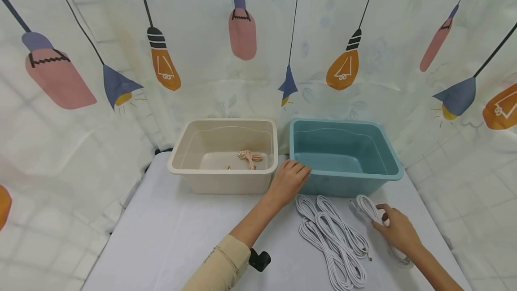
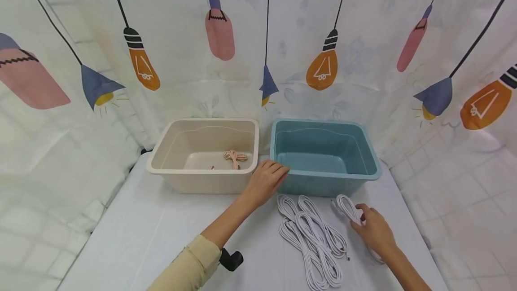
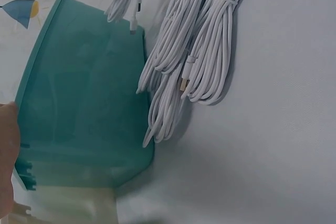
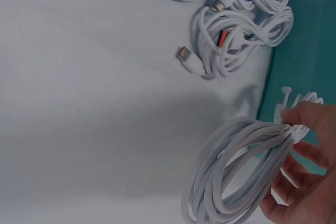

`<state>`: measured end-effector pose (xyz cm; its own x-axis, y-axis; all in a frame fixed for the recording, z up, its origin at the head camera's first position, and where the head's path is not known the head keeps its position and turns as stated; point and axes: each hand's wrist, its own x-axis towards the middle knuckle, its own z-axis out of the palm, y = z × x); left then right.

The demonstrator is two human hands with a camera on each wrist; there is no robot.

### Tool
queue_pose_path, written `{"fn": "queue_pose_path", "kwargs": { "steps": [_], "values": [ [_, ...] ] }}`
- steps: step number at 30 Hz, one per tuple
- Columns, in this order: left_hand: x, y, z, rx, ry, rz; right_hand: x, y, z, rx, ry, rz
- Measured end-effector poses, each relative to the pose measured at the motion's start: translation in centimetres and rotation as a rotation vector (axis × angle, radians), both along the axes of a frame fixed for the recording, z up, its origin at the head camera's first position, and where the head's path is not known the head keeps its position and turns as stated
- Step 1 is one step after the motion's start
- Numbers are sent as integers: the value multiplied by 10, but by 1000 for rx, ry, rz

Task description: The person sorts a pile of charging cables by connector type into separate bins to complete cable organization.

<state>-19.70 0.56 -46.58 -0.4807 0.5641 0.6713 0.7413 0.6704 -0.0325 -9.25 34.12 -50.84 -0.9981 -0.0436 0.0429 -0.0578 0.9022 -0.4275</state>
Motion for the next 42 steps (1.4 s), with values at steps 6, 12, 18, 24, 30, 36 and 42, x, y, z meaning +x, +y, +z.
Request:
{"fn": "queue_pose_path", "kwargs": {
  "steps": [6, 12, 18, 24, 30, 36, 42],
  "values": [
    [-2, 1, -2, 18, 14, -2, 3, 0, 18, 14, 18, 30],
    [-2, 1, -2, 18, 12, -1, 5, 1, 36, 19, 23, 72],
    [-1, 0, -1, 5, 14, 6, 7, -1, 56, 17, 36, 103],
    [-1, 1, -2, 54, -45, -11, 9, -2, 75, 14, 147, 168],
    [0, 1, -2, 75, -81, -9, 5, -3, 95, 5, 215, 205],
    [1, 4, -1, 87, -93, 17, -2, -5, 116, 3, 241, 227],
    [2, 5, 2, 84, -108, 47, -15, -7, 135, 14, 234, 246]
  ]
}}
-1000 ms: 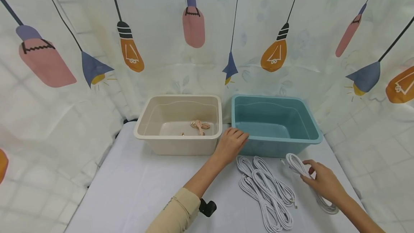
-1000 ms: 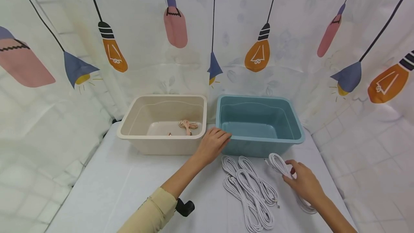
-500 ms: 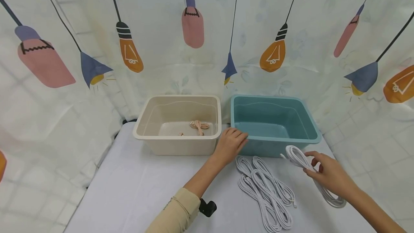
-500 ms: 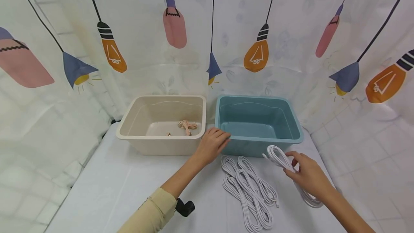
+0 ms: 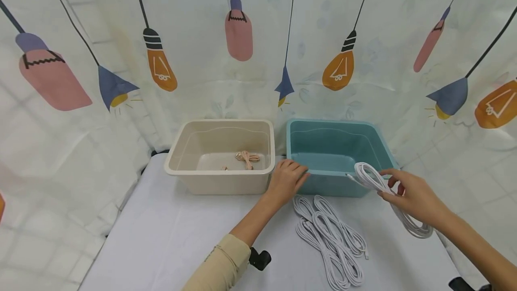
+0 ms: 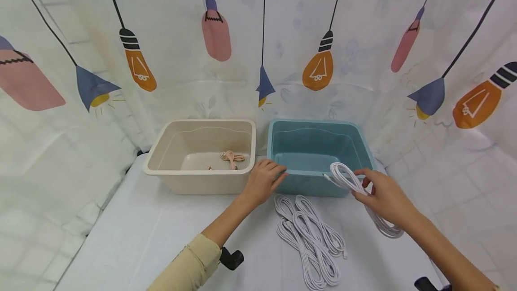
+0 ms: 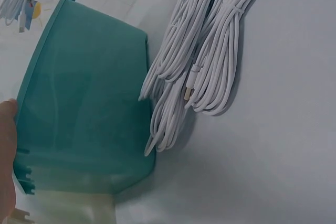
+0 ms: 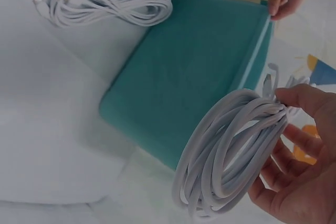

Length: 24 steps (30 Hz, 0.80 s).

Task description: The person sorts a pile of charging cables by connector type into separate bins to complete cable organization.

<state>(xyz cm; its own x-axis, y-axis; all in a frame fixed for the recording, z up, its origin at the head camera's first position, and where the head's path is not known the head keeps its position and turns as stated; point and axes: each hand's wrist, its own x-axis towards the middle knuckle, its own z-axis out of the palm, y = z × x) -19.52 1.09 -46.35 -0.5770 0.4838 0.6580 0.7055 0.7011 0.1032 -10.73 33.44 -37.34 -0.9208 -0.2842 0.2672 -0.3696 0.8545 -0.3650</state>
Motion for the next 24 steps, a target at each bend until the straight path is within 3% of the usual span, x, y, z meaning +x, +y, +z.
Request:
{"fn": "queue_pose_path", "kwargs": {
  "steps": [6, 13, 24],
  "values": [
    [0, 1, 0, -2, -11, 10, -16, -1, 15, -1, 36, 25],
    [0, 2, 0, -19, -15, 26, -37, -2, 32, 1, 13, 44],
    [-1, 0, 2, -86, 115, 30, -73, -8, 54, 42, -71, 62]
  ]
}}
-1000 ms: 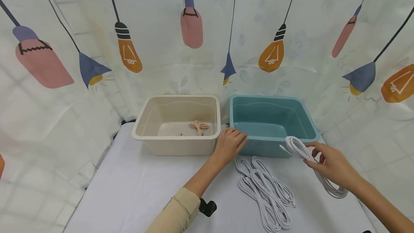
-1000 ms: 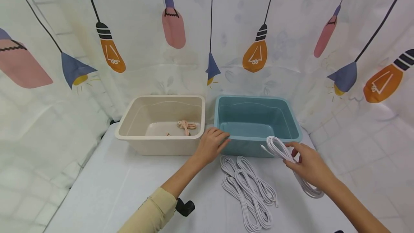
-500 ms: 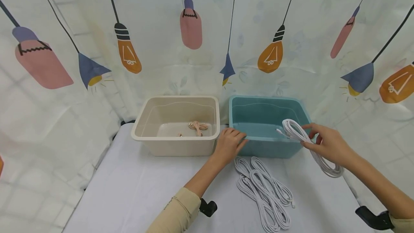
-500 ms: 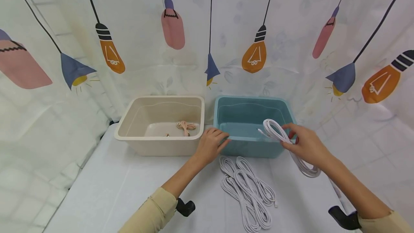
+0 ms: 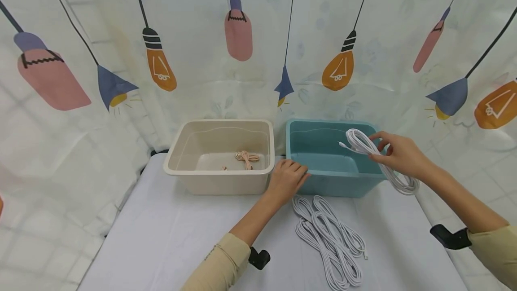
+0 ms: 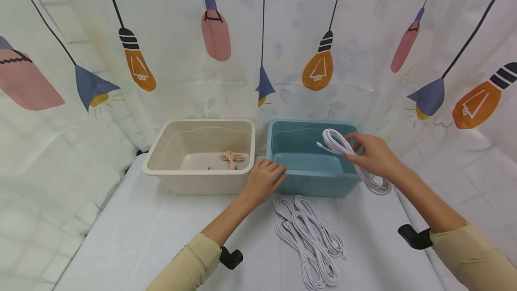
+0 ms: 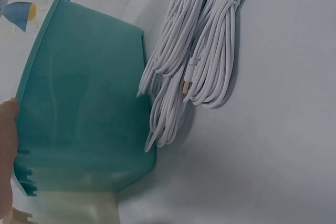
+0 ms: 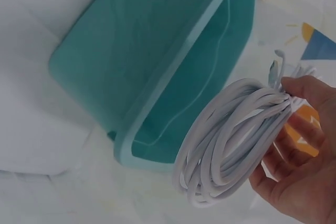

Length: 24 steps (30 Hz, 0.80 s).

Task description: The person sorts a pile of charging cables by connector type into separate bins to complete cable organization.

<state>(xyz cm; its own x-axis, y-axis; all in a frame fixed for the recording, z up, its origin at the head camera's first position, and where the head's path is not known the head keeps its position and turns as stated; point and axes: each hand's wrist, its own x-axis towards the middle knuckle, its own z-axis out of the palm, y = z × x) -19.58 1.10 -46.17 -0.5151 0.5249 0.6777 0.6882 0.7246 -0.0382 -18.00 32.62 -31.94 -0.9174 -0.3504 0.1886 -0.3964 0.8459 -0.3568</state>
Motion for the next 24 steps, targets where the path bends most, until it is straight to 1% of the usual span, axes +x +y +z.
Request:
{"fn": "queue_pose_path", "kwargs": {
  "steps": [6, 11, 18, 24],
  "values": [
    [0, -2, 0, -35, 8, -13, -21, -4, 4, 36, -50, 14],
    [-1, -3, 0, -29, 1, -34, -37, -11, 7, 41, -82, 17],
    [0, -4, 2, -44, -37, -34, -56, -17, 10, 34, -132, -12],
    [0, -3, 3, -31, -36, -31, -73, -17, 7, 51, -155, -30]
  ]
}}
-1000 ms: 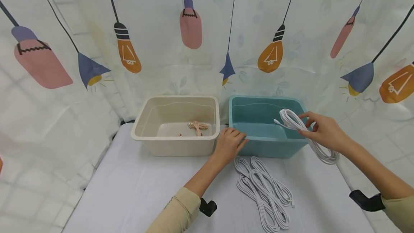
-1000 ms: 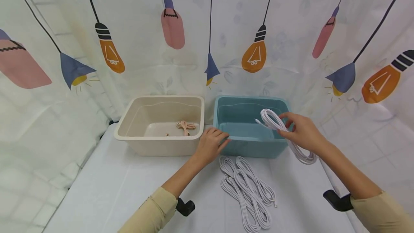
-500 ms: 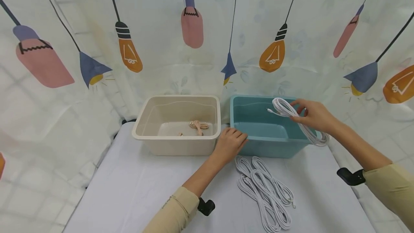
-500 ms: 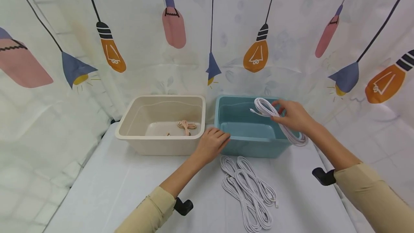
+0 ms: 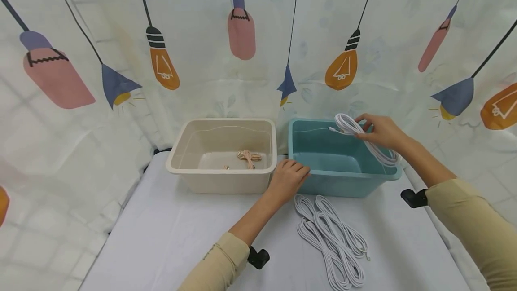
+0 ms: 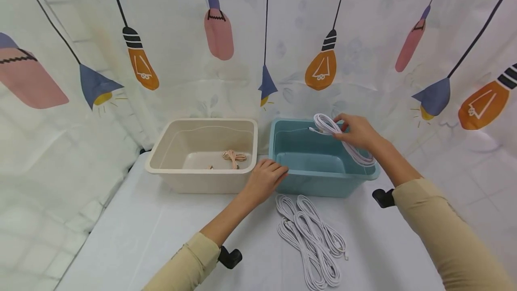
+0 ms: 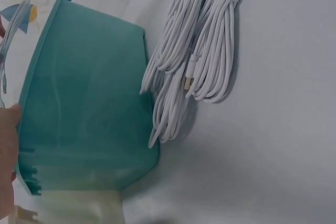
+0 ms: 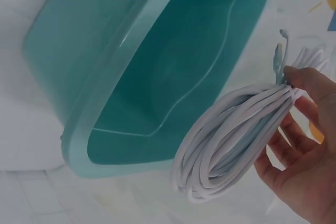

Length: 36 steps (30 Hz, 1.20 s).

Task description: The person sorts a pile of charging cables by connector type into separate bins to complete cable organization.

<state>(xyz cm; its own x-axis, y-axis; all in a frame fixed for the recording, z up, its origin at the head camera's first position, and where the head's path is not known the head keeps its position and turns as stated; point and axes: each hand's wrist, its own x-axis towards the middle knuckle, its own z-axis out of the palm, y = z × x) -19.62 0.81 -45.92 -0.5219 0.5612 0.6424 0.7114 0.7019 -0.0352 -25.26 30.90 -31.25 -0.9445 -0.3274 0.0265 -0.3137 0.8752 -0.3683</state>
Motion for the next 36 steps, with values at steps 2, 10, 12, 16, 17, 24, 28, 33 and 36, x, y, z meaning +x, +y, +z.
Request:
{"fn": "queue_pose_path", "kwargs": {
  "steps": [2, 10, 12, 16, 17, 24, 28, 33, 36],
  "values": [
    [0, 0, 0, 6, 1, 1, -5, 1, -1, 4, -6, -3],
    [-1, 2, -2, 18, 19, 6, -19, 4, -5, 3, -38, -36],
    [-2, 3, -3, 21, 29, 9, -21, 4, -5, 8, -43, -42],
    [-1, 3, -3, 15, 25, 20, -24, 4, -7, 2, -42, -45],
    [-1, 3, -2, 12, 20, 23, -25, 3, -8, 0, -34, -38],
    [1, 2, 2, 13, -21, 11, -19, -1, -14, -18, 9, 3],
    [1, 1, 4, 1, -45, 9, -10, -3, -16, -27, 28, 14],
    [0, -1, 3, -1, -39, 0, 2, -4, -22, -56, 67, 1],
    [-1, -1, 1, 33, -36, -24, 11, -4, -25, -71, 96, 9]
  ]
}}
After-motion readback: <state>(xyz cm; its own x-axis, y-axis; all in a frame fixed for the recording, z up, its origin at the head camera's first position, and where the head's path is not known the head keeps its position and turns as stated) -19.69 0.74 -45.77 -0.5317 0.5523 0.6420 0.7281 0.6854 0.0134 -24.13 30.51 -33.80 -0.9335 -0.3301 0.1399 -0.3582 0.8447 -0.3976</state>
